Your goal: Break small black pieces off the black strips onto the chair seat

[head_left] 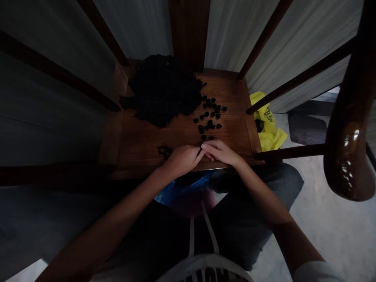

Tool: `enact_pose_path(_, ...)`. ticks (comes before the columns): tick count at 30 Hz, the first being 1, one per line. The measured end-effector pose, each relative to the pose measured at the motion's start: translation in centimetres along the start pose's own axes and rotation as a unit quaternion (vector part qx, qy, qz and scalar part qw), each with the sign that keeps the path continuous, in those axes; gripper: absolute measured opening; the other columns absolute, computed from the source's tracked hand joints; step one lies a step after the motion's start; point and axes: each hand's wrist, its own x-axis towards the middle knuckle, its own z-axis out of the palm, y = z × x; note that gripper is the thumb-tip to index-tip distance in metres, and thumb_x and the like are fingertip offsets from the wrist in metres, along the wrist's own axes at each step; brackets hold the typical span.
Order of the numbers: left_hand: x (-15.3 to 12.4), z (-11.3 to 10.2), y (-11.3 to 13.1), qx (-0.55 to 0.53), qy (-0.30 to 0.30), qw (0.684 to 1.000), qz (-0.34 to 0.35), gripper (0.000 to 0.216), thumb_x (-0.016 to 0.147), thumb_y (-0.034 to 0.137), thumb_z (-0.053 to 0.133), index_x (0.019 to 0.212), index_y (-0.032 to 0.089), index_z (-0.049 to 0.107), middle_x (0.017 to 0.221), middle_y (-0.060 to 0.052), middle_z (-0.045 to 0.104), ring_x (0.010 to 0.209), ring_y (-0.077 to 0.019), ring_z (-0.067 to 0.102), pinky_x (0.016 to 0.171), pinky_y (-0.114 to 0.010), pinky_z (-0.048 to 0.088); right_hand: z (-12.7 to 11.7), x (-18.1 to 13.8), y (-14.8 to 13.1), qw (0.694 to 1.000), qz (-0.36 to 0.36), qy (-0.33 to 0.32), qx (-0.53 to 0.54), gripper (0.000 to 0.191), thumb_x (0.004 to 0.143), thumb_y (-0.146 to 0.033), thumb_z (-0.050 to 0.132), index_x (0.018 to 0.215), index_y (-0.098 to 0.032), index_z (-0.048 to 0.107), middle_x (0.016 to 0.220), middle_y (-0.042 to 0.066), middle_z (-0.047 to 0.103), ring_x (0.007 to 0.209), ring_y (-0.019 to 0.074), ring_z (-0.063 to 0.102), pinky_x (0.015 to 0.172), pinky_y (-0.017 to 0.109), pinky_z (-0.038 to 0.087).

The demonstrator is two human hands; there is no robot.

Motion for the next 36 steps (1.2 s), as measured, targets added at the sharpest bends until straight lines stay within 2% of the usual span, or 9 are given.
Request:
enact_pose_path(5,0.3,-0.1,0.3,-0.191,0.001,0.981,0.038,0.045,0.099,0.039,0.032,0.078,0.017,0.066,0.080,-0.005,0.068,0.078,-0.0174,0.063,0.084,-0.031,0.045,-0.2,0.0,0.3,0.997,-0.001,0.014,0.072,0.041,0.095,-0.044,0.049,0.066,-0.015,0.050,0.053,-0.005,0.046,0.047,0.0052,0.041,0.046,0.018,0.031)
enact_pose_path(12,0.7,1.8,1.2,-0.407,0.013,0.913,-0.033,0.045,0.097,0.037,0.033,0.058,0.018,0.043,0.054,0.003,0.042,0.053,-0.0099,0.040,0.058,-0.025,0.036,-0.8,-0.1,0.7,0.990,0.028,-0.013,0.140,0.036,0.093,-0.034,0.049,0.062,-0.017,0.043,0.052,-0.007,0.041,0.040,0.0042,0.036,0.040,0.019,0.025)
enact_pose_path(14,0.9,2.1,1.2,-0.480,0.011,0.876,-0.052,0.043,0.095,0.035,0.036,0.055,0.018,0.037,0.051,0.004,0.035,0.048,-0.0079,0.032,0.051,-0.024,0.029,-1.0,0.0,0.9,0.984,0.033,-0.028,0.171,0.033,0.091,-0.029,0.047,0.061,-0.017,0.043,0.052,-0.006,0.041,0.039,0.0045,0.035,0.038,0.019,0.022)
enact_pose_path(19,1.5,1.9,0.7,-0.682,0.037,0.723,-0.109,0.040,0.091,0.036,0.042,0.058,0.020,0.026,0.050,0.008,0.019,0.041,-0.0054,0.016,0.043,-0.022,0.013,-1.1,0.3,1.5,0.954,-0.036,0.016,0.297,0.035,0.089,-0.031,0.044,0.057,-0.018,0.040,0.051,-0.005,0.039,0.038,0.0060,0.034,0.039,0.021,0.021)
enact_pose_path(23,1.5,1.6,0.6,-0.689,0.013,0.718,-0.100,0.041,0.091,0.041,0.047,0.060,0.019,0.032,0.052,0.007,0.026,0.043,-0.0052,0.024,0.044,-0.021,0.019,-0.9,0.3,1.5,0.952,-0.044,0.049,0.298,0.040,0.091,-0.045,0.046,0.061,-0.018,0.045,0.055,-0.004,0.037,0.042,0.0076,0.037,0.043,0.023,0.026)
enact_pose_path(28,1.3,1.2,0.9,-0.625,0.011,0.775,-0.093,0.052,0.094,0.055,0.036,0.060,0.016,0.046,0.052,0.004,0.034,0.044,-0.0070,0.034,0.048,-0.023,0.029,-1.2,0.0,0.9,0.986,-0.047,0.126,0.101,0.035,0.092,-0.048,0.048,0.075,-0.018,0.056,0.060,-0.003,0.044,0.051,0.0108,0.043,0.049,0.024,0.031)
enact_pose_path(32,1.1,1.3,2.3,-0.559,0.031,0.824,-0.086,0.057,0.094,0.059,0.035,0.070,0.015,0.060,0.058,0.000,0.049,0.055,-0.0104,0.048,0.056,-0.023,0.038,-2.2,-0.2,1.0,0.932,-0.124,0.282,-0.189,0.016,0.089,-0.035,0.058,0.091,-0.020,0.062,0.076,0.001,0.055,0.069,0.0141,0.049,0.066,0.029,0.041)
enact_pose_path(34,0.9,1.3,3.4,-0.587,0.023,0.805,-0.090,0.054,0.093,0.060,0.038,0.079,0.014,0.063,0.065,-0.002,0.055,0.061,-0.0116,0.053,0.058,-0.023,0.041,-2.6,-0.3,1.3,0.901,-0.145,0.301,-0.277,0.015,0.090,-0.032,0.056,0.098,-0.021,0.062,0.082,0.003,0.056,0.078,0.0176,0.053,0.076,0.034,0.044)
enact_pose_path(36,0.6,1.1,4.4,-0.654,0.002,0.747,-0.117,0.053,0.092,0.061,0.039,0.086,0.014,0.064,0.072,-0.004,0.060,0.067,-0.0133,0.057,0.061,-0.024,0.044,-2.9,-0.2,1.7,0.877,-0.151,0.299,-0.344,0.020,0.090,-0.032,0.054,0.107,-0.022,0.060,0.096,0.006,0.059,0.094,0.0225,0.054,0.089,0.042,0.044)
